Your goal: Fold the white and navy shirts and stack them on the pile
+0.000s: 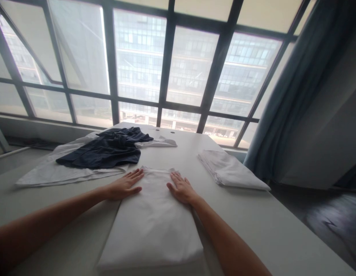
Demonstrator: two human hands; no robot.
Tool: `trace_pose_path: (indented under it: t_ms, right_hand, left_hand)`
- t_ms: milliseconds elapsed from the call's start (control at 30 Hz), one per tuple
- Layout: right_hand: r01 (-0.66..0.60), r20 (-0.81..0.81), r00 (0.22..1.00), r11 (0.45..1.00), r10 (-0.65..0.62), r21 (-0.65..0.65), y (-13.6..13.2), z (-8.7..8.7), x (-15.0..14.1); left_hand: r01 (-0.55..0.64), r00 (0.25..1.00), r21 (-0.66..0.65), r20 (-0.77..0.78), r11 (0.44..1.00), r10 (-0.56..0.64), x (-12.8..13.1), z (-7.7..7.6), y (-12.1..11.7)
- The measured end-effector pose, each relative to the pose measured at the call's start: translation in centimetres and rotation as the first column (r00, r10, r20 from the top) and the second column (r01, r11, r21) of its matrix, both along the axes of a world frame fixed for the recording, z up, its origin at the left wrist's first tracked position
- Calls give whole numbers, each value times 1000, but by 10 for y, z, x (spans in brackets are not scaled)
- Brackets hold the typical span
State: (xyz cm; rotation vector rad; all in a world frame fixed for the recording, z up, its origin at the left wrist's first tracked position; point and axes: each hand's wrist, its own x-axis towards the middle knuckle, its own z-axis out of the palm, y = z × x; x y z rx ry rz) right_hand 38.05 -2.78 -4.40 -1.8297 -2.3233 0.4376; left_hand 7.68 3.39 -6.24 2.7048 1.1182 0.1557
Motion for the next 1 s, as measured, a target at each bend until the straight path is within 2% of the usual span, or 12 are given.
trace_pose_path:
  t_ms: [100,233,333,433,500,567,667,733,800,900,967,1000]
  right_hand:
    - [15,19,1000,1000,-16,6,3,-1,1]
    - [87,46,995,990,-92,113,-3,5,3]
    - [65,-7,998,981,-65,182,-15,13,-2]
    - [-10,-39,999,984,17,176,-27,18,-12]
    - [-49,-5,999,990,50,129,-30,16,-16]
    - [-49,50,998,996,45,74,-28,13,-15]
    - [11,124,992,999,-16,39,-20,11,-6]
    - [76,160,983,995,-86,66,-18,12,0]
    - [142,163,974,984,-159,109,-18,15,-1]
    - [164,111,978,978,-178,129,-25,16,-16]
    - [132,88,986,985,-142,115,-30,14,-30]
    - [113,88,989,988,-122,102,-32,12,-37]
  left_hand:
    - [-24,999,-26,-31,999,23,0,5,-3]
    - [-86,994,-30,-71,996,84,2,12,-8]
    - [-204,974,41,-88,978,207,6,13,-13]
    - [-360,923,153,-87,920,375,13,17,-22]
    - [-402,898,216,-99,890,430,17,26,-33]
    - [-390,887,270,-144,880,438,19,40,-46]
    - [-386,860,337,-204,859,467,20,62,-62]
    - [-394,856,341,-203,854,476,20,70,-67]
    - [-331,905,336,-153,882,398,20,70,-66]
    - [-38,998,361,-24,932,50,22,55,-54]
    - [129,989,333,21,934,-144,19,40,-39]
    - [163,984,293,22,942,-178,17,32,-31]
